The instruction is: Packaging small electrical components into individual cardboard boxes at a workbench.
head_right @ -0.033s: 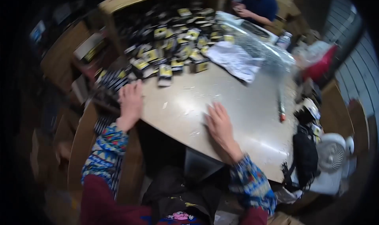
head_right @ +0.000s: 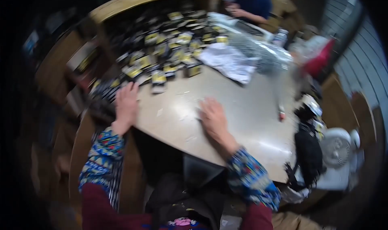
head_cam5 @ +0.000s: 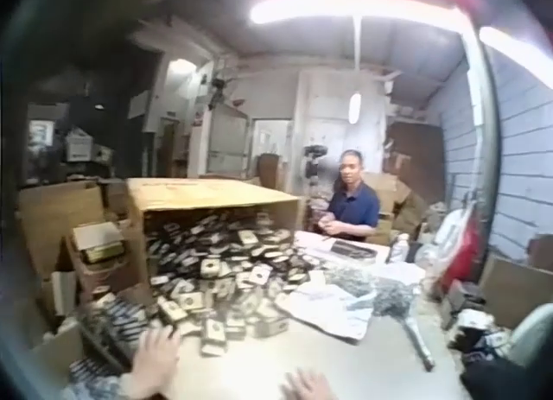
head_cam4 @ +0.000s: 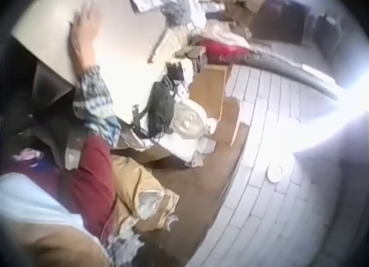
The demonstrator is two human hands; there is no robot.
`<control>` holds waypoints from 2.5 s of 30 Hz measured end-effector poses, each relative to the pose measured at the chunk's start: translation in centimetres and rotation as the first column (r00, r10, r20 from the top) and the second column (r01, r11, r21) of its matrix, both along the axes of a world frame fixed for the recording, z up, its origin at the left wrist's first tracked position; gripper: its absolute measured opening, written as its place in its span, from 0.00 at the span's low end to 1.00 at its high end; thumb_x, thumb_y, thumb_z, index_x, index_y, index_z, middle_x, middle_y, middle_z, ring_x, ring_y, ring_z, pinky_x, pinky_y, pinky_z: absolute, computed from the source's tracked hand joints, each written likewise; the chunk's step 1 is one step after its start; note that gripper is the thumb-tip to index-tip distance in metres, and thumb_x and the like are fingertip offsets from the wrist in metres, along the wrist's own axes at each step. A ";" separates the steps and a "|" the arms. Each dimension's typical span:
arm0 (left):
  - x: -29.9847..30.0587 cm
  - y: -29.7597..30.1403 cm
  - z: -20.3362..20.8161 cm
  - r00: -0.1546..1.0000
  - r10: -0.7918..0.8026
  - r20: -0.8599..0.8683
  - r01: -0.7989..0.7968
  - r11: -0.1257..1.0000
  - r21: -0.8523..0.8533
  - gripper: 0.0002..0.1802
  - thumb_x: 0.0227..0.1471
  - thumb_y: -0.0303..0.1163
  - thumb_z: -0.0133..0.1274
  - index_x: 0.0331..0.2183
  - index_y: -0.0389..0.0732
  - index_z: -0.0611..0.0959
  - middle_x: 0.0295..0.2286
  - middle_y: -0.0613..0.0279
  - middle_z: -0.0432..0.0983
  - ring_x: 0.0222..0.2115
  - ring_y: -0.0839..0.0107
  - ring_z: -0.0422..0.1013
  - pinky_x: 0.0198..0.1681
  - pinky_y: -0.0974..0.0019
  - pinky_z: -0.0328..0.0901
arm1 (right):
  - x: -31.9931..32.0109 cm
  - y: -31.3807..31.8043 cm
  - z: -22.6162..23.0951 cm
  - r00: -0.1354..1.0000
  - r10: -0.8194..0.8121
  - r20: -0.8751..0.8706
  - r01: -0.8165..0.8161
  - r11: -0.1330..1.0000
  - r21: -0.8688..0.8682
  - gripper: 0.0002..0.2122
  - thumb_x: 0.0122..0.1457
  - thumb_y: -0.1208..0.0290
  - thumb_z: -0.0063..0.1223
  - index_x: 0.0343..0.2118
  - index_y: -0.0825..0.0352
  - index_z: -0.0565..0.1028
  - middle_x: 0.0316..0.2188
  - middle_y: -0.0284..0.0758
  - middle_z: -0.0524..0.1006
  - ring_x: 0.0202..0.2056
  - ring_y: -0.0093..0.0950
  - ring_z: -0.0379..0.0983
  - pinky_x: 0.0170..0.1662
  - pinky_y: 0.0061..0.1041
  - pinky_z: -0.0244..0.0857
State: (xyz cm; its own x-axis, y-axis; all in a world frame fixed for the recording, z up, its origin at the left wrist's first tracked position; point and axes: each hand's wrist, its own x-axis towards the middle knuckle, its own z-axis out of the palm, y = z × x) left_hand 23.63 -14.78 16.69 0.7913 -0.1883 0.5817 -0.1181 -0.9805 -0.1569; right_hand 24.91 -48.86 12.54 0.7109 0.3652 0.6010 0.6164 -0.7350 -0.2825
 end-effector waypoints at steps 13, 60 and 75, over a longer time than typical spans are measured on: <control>8.2 -6.8 1.5 0.685 -0.465 -0.561 0.554 0.833 -0.013 0.26 0.43 0.38 0.62 0.43 0.39 0.73 0.45 0.56 0.71 0.48 0.57 0.65 0.56 0.53 0.56 | 10.8 -22.3 -2.7 0.776 -0.625 0.084 0.629 0.762 -0.154 0.18 0.62 0.61 0.49 0.47 0.70 0.70 0.53 0.55 0.67 0.56 0.52 0.62 0.59 0.44 0.56; -23.3 -9.0 -13.8 0.493 -0.737 -0.463 -0.816 -0.207 -0.540 0.15 0.58 0.28 0.50 0.48 0.45 0.73 0.39 0.64 0.74 0.38 0.75 0.73 0.34 0.66 0.72 | -4.1 -8.3 -0.3 0.853 -0.375 -0.362 0.420 0.906 0.049 0.25 0.65 0.53 0.42 0.60 0.65 0.65 0.61 0.54 0.60 0.64 0.48 0.53 0.66 0.42 0.45; -24.9 -14.5 -14.2 0.417 -0.880 -0.227 -0.828 -0.265 -0.493 0.17 0.53 0.26 0.56 0.46 0.37 0.75 0.38 0.67 0.76 0.35 0.81 0.72 0.35 0.78 0.66 | 2.2 -2.7 0.2 0.811 0.169 -0.559 -0.294 0.946 -0.140 0.22 0.66 0.55 0.41 0.60 0.59 0.67 0.66 0.39 0.57 0.68 0.43 0.43 0.68 0.49 0.32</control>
State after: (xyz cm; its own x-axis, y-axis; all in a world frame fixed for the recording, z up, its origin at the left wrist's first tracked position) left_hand -1.30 -29.29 2.44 0.7036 -0.4171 -0.5753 0.7044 0.3023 0.6422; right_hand 27.07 -51.52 12.70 0.7732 0.6327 0.0421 0.5733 -0.6692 -0.4727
